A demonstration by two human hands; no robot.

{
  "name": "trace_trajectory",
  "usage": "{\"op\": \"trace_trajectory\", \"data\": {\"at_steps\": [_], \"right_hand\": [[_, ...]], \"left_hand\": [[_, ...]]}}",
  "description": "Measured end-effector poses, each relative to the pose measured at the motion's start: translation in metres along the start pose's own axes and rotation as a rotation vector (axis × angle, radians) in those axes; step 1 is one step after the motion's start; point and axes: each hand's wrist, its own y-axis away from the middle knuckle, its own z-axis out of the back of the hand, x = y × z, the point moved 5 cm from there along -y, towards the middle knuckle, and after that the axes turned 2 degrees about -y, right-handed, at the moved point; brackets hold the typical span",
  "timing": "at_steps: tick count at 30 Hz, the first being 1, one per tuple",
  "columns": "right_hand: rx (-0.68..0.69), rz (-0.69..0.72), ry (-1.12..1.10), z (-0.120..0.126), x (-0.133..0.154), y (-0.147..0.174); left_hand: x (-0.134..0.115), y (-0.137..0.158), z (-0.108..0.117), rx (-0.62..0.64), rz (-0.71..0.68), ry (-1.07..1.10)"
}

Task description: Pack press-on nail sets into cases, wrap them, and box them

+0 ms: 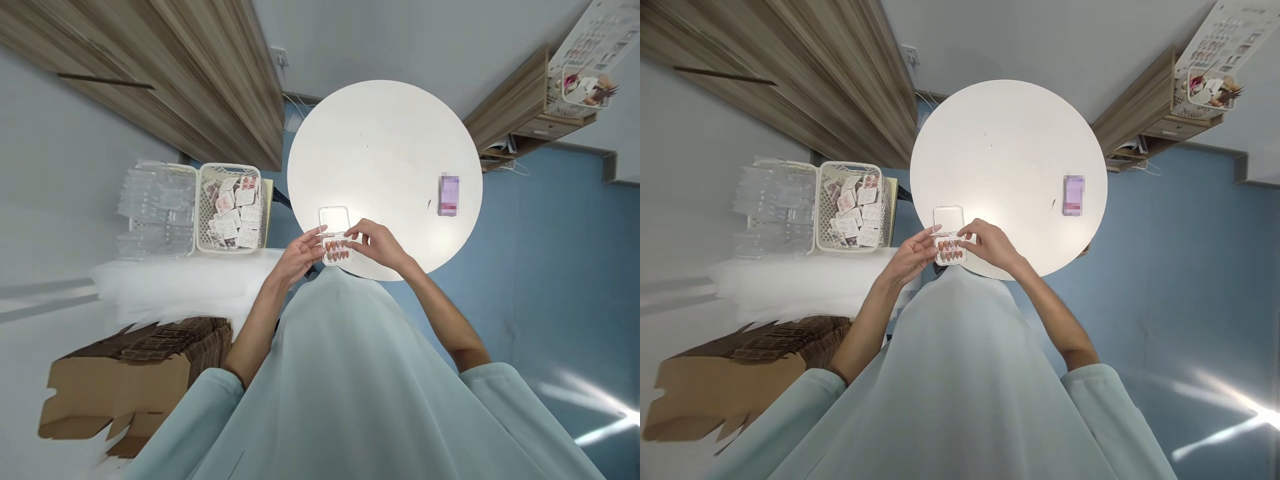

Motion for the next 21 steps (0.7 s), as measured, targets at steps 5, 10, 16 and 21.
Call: {"op": "trace_trajectory", "data": {"at_steps": [5, 10, 16, 21], "right_hand": [[0.004, 0.013, 0.116, -0.005, 0.006, 0.001], [-0.190, -0.058, -0.116, 0.007, 0.002, -0.008], [-0.195, -0.232, -0.349, 0.000, -0.020, -0.034], [-0.197, -0.302, -0.344, -0.011, -0.028, -0.045]], "left_hand": [[0.002, 0.006, 0.001, -0.020, 0.000, 0.030], [0.000, 0.015, 0.002, -0.012, 0.005, 0.037], [0.000, 0.024, 0.003, 0.019, 0.021, 0.027], [0.006, 0.029, 0.006, 0.014, 0.044, 0.015]]}}
